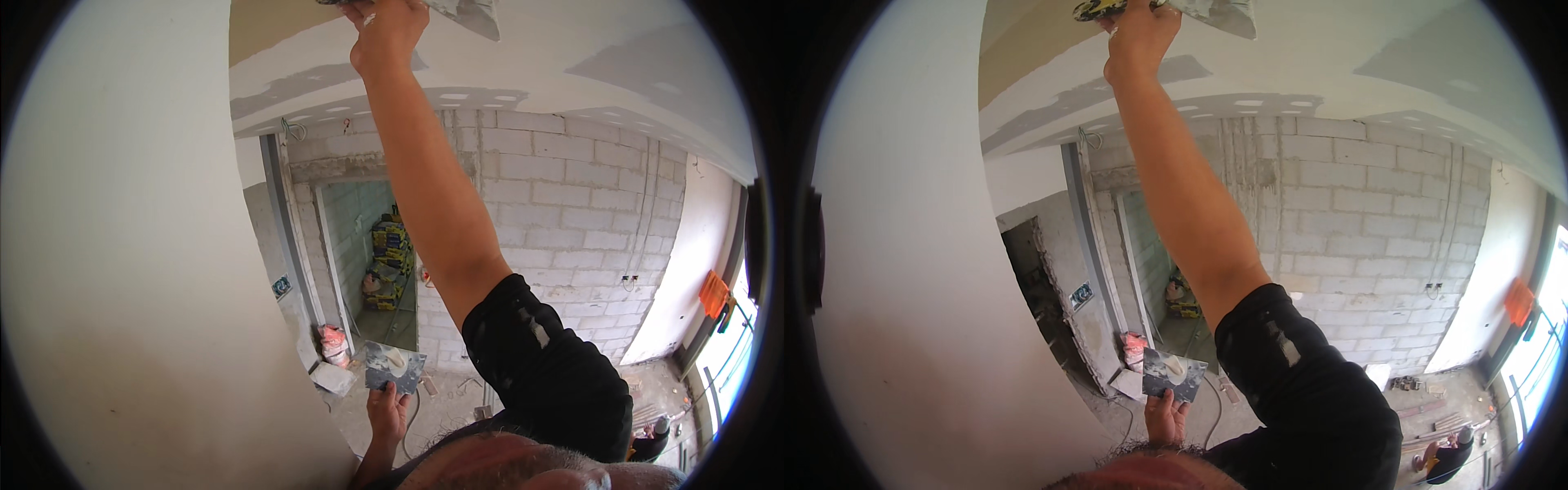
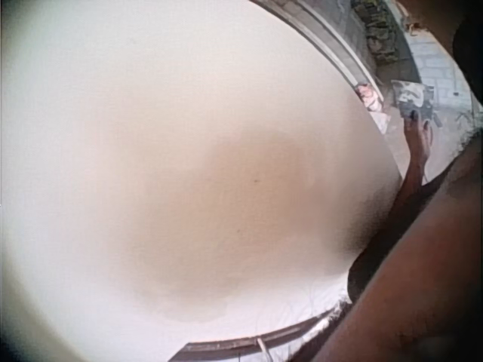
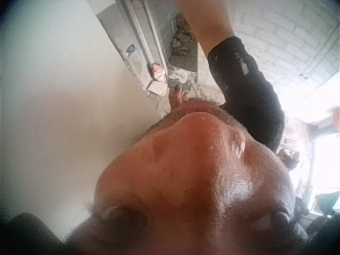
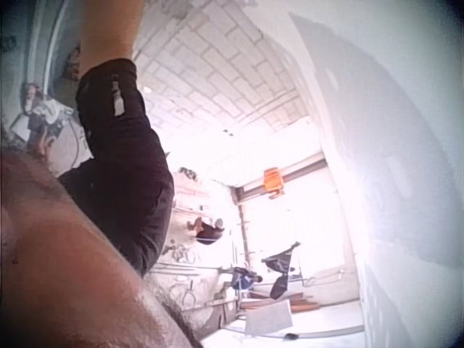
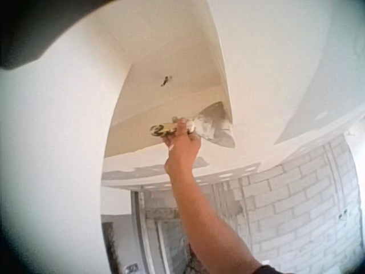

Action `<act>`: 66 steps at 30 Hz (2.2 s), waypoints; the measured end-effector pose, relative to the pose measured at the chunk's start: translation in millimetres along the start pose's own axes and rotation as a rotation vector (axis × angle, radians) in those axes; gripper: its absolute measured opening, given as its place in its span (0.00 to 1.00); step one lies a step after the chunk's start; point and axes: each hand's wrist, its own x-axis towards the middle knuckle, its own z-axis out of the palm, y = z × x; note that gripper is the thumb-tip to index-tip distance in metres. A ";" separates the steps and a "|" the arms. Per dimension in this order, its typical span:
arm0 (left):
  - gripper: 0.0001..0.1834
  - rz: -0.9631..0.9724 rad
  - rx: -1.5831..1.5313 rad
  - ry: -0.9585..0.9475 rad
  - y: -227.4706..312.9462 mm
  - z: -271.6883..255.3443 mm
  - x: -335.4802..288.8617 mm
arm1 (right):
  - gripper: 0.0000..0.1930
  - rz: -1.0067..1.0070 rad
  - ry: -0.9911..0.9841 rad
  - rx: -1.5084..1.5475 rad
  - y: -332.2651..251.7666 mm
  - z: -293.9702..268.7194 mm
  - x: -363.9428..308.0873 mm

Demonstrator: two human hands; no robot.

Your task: The person applies plaster to a ceiling using a hawk and a trowel. They repeatedly scoop plaster from the hawk and spread it onto the ceiling surface, smoothing the compound to cover joints and imperfections.

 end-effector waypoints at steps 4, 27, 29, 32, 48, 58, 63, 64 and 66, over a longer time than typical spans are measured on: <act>0.25 -0.020 0.004 0.027 2.3 2.1 0.3 | 0.18 0.001 0.000 0.002 -0.9 -6.6 2.7; 0.24 -0.009 -0.007 0.034 3.0 4.2 -0.5 | 0.16 0.094 0.101 0.054 7.1 11.3 -9.8; 0.24 -0.015 -0.008 0.036 3.6 4.3 -0.6 | 0.16 0.087 0.093 0.056 12.9 12.2 -11.3; 0.25 -0.010 0.004 0.026 -0.7 -2.5 2.2 | 0.16 0.065 0.043 0.045 24.0 9.2 -13.1; 0.21 -0.001 0.007 0.061 -3.2 -2.0 1.8 | 0.15 -0.179 -0.057 -0.062 92.0 12.1 -27.8; 0.22 -0.001 -0.007 0.105 -1.1 5.7 1.5 | 0.16 0.198 0.007 0.086 97.7 26.1 -44.9; 0.22 0.011 -0.012 0.101 -5.7 6.0 6.8 | 0.16 0.215 -0.020 0.087 108.4 22.2 -45.8; 0.23 0.007 -0.011 0.102 -5.7 6.6 7.5 | 0.16 0.221 -0.026 0.077 107.9 23.0 -46.9; 0.23 -0.004 -0.011 0.101 -5.3 8.4 8.2 | 0.17 0.169 0.029 0.051 110.8 27.5 -56.0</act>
